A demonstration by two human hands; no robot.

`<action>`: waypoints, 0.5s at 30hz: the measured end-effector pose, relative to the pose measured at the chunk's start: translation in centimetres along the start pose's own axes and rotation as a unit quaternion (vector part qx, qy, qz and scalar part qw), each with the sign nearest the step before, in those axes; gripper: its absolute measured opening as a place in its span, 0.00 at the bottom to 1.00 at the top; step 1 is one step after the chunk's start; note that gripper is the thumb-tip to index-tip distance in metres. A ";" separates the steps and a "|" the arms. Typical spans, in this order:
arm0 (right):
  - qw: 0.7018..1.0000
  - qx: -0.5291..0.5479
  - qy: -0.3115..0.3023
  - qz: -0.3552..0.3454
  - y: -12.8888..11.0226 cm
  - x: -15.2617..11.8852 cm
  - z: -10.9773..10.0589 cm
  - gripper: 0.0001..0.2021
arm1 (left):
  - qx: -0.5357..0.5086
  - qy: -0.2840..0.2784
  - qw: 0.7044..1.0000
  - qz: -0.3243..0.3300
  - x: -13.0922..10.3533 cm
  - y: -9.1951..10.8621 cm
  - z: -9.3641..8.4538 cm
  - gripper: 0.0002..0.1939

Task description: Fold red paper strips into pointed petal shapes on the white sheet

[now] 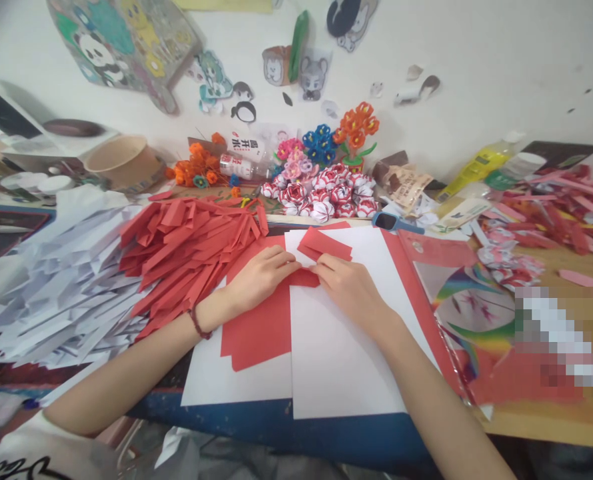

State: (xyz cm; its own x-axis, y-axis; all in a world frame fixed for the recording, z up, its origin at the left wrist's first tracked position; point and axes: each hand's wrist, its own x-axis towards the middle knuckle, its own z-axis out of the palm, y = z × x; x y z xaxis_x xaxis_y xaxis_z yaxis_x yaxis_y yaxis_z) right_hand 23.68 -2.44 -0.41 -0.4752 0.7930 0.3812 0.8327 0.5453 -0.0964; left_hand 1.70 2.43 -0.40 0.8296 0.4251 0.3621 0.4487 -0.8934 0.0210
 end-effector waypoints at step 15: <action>0.986 -0.134 0.027 -0.099 -1.0 0.4 0.3 0.11 | 0.130 -0.029 0.989 0.065 -0.1 0.6 0.0 0.10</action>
State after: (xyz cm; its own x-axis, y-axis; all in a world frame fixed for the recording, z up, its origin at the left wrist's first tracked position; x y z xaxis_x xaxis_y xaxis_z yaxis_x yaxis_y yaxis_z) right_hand 22.56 -2.61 -0.42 -0.6269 0.6584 0.4166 0.7731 0.5918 0.2282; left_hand 1.88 1.86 -0.46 0.9003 0.3224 0.2924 0.4005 -0.8767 -0.2665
